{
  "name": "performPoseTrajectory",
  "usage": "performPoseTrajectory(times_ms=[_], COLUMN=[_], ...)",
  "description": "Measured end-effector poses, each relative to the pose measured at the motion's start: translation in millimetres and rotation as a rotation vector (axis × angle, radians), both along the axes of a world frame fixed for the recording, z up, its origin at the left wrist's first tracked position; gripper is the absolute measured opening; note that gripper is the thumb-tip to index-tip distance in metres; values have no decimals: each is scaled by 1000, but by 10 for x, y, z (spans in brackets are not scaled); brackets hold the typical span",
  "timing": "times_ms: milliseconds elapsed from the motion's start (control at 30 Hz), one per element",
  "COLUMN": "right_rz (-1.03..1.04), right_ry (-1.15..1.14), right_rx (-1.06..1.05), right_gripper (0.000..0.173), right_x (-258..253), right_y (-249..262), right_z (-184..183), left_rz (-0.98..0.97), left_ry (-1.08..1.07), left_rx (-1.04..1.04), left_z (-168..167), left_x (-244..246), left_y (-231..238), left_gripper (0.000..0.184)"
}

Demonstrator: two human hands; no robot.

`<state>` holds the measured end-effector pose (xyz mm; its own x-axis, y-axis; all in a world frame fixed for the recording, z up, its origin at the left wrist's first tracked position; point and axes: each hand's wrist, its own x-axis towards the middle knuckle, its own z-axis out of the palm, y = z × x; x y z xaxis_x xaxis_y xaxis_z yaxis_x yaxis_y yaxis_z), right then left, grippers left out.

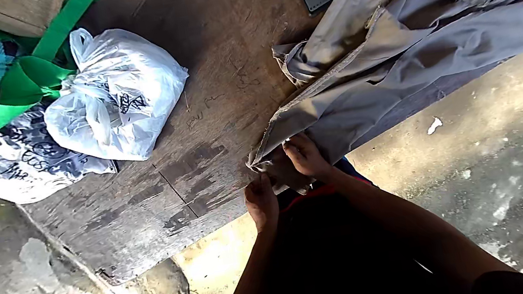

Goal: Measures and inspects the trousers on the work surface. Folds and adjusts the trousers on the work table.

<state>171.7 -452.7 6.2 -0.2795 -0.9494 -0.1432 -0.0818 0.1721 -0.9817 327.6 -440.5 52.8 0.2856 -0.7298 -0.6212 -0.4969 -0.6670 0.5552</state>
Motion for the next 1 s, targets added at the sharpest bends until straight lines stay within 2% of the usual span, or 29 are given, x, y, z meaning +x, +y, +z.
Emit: performPoseTrajectory(times_ms=[133,200,300,367,567,700,833,900,967,1000], right_rz=[-14,-19,-2,27,291,205,218,250,257,254], right_ry=[-19,-41,-37,-54,29,86,67,16,-33,-45], right_rx=[17,29,32,60,187,112,73,141,201,200], right_gripper=[24,25,25,26,30,29,27,28,29,28], right_x=[33,39,27,-7,-285,-337,-368,-435,-474,-485], right_y=[-19,-23,-33,-44,-18,91,85,54,45,40], right_z=[-22,-22,-25,38,269,258,147,166,188,176], left_rz=[249,304,299,286,302,137,292,382,383,320], left_ry=[222,267,290,287,260,187,295,373,353,283], left_rx=[146,163,186,164,130,58,-37,-95,-130,-133], left_z=[106,149,116,64,117,139,114,55,-10,-32], left_x=[-6,-81,-133,-144,-117,-10,-66,-57,-13,19], left_y=[-84,-110,-116,-127,-179,-183,-193,-187,-169,-168], left_gripper=[29,28,34,29,22,20,13,16,21,23])
